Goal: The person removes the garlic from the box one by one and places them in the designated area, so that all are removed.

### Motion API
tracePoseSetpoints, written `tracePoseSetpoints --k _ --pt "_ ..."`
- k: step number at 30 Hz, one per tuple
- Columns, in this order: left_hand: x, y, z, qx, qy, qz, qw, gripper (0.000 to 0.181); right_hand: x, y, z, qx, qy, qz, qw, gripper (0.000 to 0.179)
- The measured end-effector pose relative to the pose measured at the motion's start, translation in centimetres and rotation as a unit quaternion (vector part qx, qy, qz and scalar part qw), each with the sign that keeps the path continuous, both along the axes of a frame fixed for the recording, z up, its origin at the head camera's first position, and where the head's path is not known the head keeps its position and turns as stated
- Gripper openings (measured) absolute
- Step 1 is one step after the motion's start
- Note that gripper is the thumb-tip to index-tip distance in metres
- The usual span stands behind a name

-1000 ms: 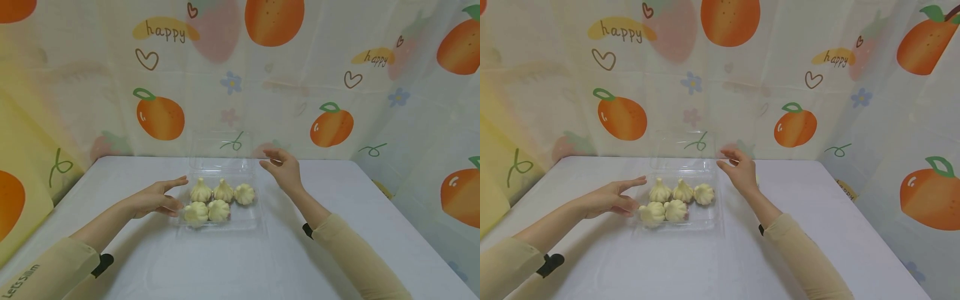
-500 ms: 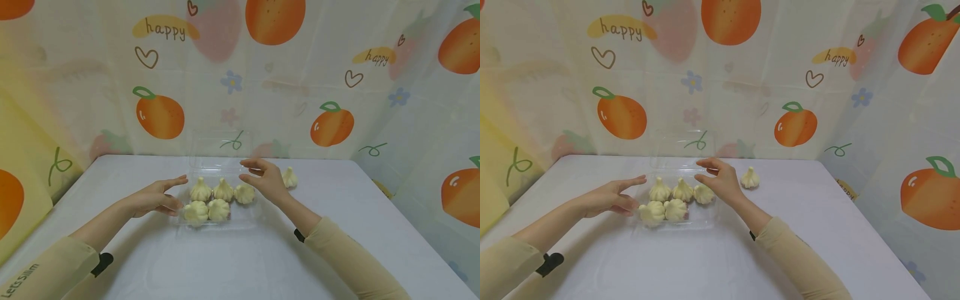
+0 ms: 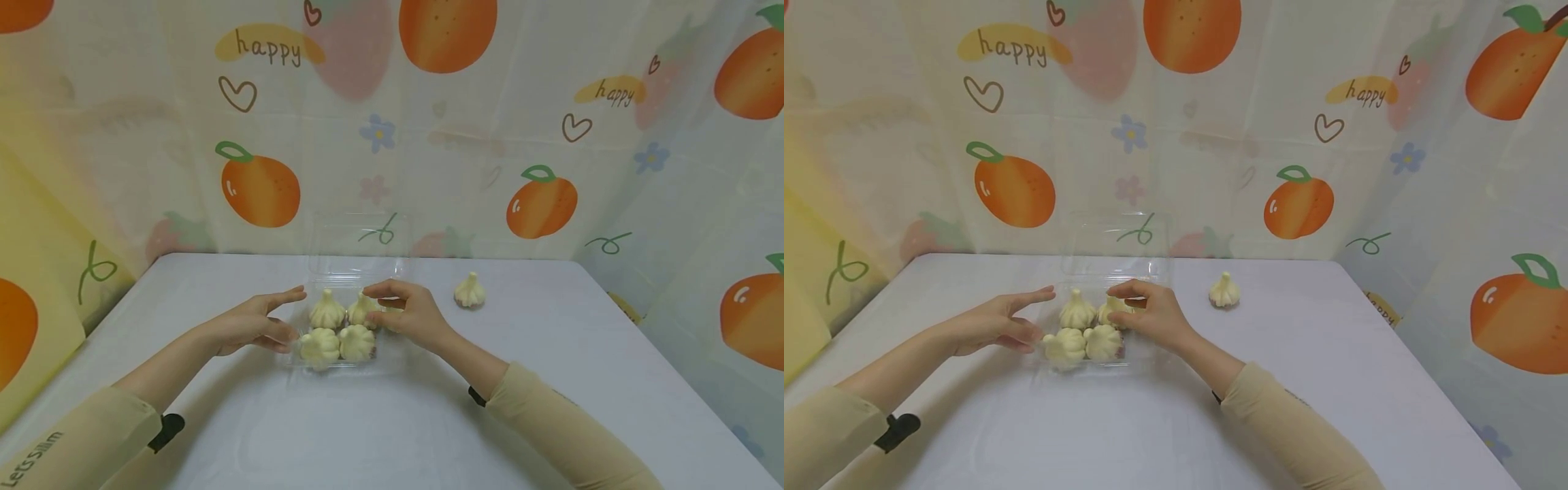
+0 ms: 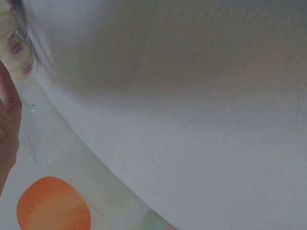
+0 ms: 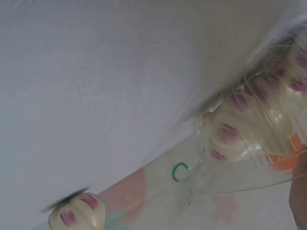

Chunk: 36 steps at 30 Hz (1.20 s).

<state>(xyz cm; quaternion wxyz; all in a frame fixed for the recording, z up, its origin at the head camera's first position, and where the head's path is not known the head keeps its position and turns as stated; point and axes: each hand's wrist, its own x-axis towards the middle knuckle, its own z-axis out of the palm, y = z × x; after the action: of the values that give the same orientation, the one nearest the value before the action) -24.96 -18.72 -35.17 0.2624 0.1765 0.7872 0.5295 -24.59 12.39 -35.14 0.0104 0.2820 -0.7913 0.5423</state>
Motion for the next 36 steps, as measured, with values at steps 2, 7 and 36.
tracePoseSetpoints --k 2,7,36 --pt "0.0 0.0 0.0 0.000 -0.001 0.001 1.0000 0.091 0.1 -0.3 -0.2 0.003 -0.003 0.004 1.0000 0.037" --pt "0.0 0.0 0.0 0.000 -0.001 0.000 1.0000 0.092 0.2 -0.8 -0.5 0.013 -0.006 0.011 0.9998 0.036" --pt "-0.1 -0.1 0.0 0.008 -0.006 0.000 1.0000 0.092 0.1 -2.1 -1.7 0.143 -0.020 0.047 0.9884 0.041"
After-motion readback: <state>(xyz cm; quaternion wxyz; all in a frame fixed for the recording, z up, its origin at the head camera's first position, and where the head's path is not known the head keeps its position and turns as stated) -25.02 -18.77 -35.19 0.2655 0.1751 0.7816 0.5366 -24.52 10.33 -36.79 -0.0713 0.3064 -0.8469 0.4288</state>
